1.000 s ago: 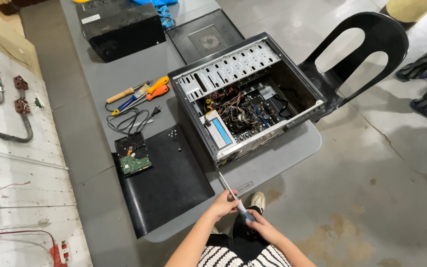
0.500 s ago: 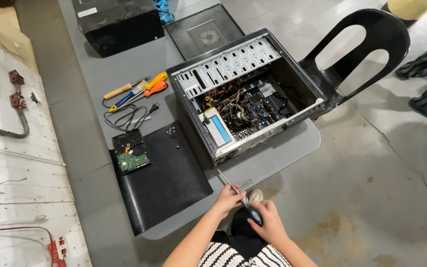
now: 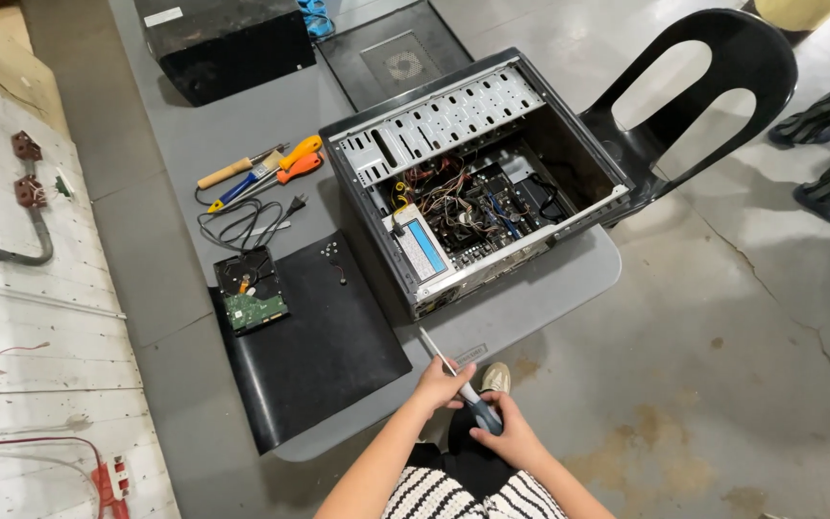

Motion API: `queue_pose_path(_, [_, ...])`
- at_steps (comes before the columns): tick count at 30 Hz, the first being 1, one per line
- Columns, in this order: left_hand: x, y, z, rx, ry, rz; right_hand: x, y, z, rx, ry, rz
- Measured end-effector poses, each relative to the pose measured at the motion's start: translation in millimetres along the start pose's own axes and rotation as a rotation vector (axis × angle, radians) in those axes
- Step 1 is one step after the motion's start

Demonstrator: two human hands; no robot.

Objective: Removing internal components from a desktop computer case using a screwdriver

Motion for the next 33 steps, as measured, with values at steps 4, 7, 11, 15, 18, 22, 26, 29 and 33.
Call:
queue_pose_path(4, [15.1, 4.7, -28.0, 0.063, 0.076, 0.158, 22.0, -16.7, 2.7, -0.119, -0.050, 0.297])
queue_pose_path(7, [9.4, 5.3, -17.7, 0.088, 0.046, 0.218, 21.5, -16.9, 2.8, -0.082, -0.036, 0.192])
queue_pose_path(11, [-1.3, -8.0, -12.0, -0.030, 0.048, 0.006, -0.4, -14.3, 0.7, -0.093, 0.020, 0.171])
queue_pose_path(15, [21.2, -46.5, -88.5, -0.405, 0.236, 0.496, -13.2, -27.6, 11.1, -0.168, 0.110, 0.155])
queue_pose_path(18, [-7.1, -52.8, -77.2, -0.463, 0.193, 0.644, -25.1, -31.0, 19.3, -0.171, 0.209, 0.074])
queue_pose_path(22, [-19.1, -37.9, -72.0, -0.530, 0.048, 0.802, -32.9, -32.8, 21.2, -0.171, 0.180, 0.069])
queue_pose_path(26, [-11.3, -27.4, -90.2, -0.562, 0.064, 1.034, -29.5, -46.0, 18.7, -0.129, 0.097, 0.111])
queue_pose_path(29, [-15.6, -24.8, -82.7, -0.568, 0.054, 1.110, -30.9, -54.0, 15.8, -0.093, 0.088, 0.129])
queue_pose_path(33, [-9.5, -19.3, -94.4, -0.590, 0.053, 1.253, -30.9, -64.1, 12.3, -0.043, 0.119, 0.146])
Point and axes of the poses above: each hand's wrist, its own z-axis away from the middle knuckle, its own y-axis out of the palm, x = y × z, the point moved 5 cm from there along -z, towards the middle knuckle, and after that the axes turned 2 degrees about z, right-handed, at the moved point
